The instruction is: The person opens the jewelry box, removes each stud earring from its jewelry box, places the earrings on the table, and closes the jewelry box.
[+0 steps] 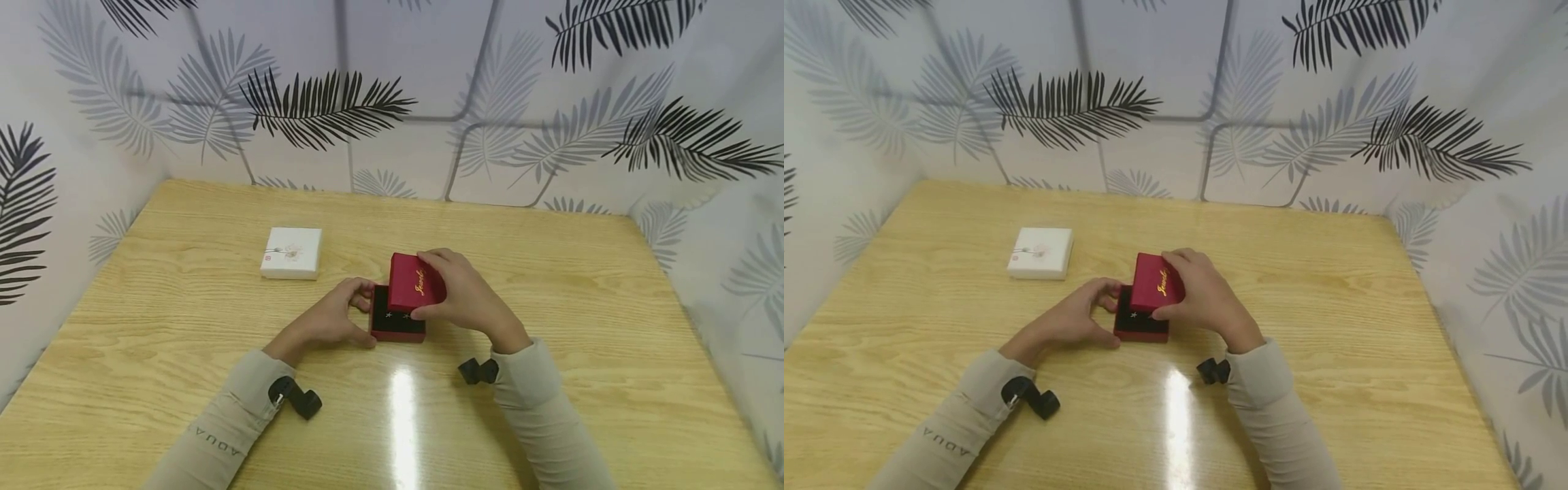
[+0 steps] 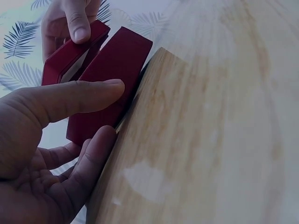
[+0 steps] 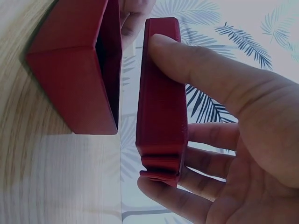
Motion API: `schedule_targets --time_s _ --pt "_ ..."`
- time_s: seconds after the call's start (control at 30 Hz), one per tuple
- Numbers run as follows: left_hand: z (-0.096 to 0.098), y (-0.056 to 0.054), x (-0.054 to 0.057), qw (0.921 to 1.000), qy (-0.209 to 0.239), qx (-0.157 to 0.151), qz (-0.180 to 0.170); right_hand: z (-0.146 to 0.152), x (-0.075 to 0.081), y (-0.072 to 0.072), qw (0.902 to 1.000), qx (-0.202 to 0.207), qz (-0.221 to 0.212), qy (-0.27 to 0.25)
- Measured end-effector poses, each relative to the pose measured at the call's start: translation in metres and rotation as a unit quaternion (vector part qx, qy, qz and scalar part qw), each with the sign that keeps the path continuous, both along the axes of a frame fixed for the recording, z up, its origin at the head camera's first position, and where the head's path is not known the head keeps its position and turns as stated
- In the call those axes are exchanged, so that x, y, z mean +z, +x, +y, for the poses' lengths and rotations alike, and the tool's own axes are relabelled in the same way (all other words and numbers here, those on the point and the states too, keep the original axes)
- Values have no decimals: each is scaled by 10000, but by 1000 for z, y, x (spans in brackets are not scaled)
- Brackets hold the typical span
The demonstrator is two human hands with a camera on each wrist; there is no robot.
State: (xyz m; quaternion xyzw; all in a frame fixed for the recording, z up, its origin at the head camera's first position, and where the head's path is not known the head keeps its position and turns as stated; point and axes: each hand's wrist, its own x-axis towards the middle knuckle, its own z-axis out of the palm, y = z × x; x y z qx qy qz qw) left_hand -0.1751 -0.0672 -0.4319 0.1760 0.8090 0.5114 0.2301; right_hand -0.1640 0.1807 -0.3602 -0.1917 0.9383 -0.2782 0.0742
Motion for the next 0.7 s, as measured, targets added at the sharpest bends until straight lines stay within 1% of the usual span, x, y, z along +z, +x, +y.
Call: schedule_targets --time_s 0.2,0.37,0.6,0.7 --pt "0 0 0 10000 -62 24 38 3 1 -1 10000 -65 33 50" --pt "1 -1 -3 9999 -76 -15 82 6 0 -1 9999 -83 110 -8" --pt "-1 1 -5 9999 -112 65 96 8 -4 -5 9999 -36 159 -22" --pt "-1 0 -4 9999 -61 52 87 10 -5 -5 9998 -113 167 -6"
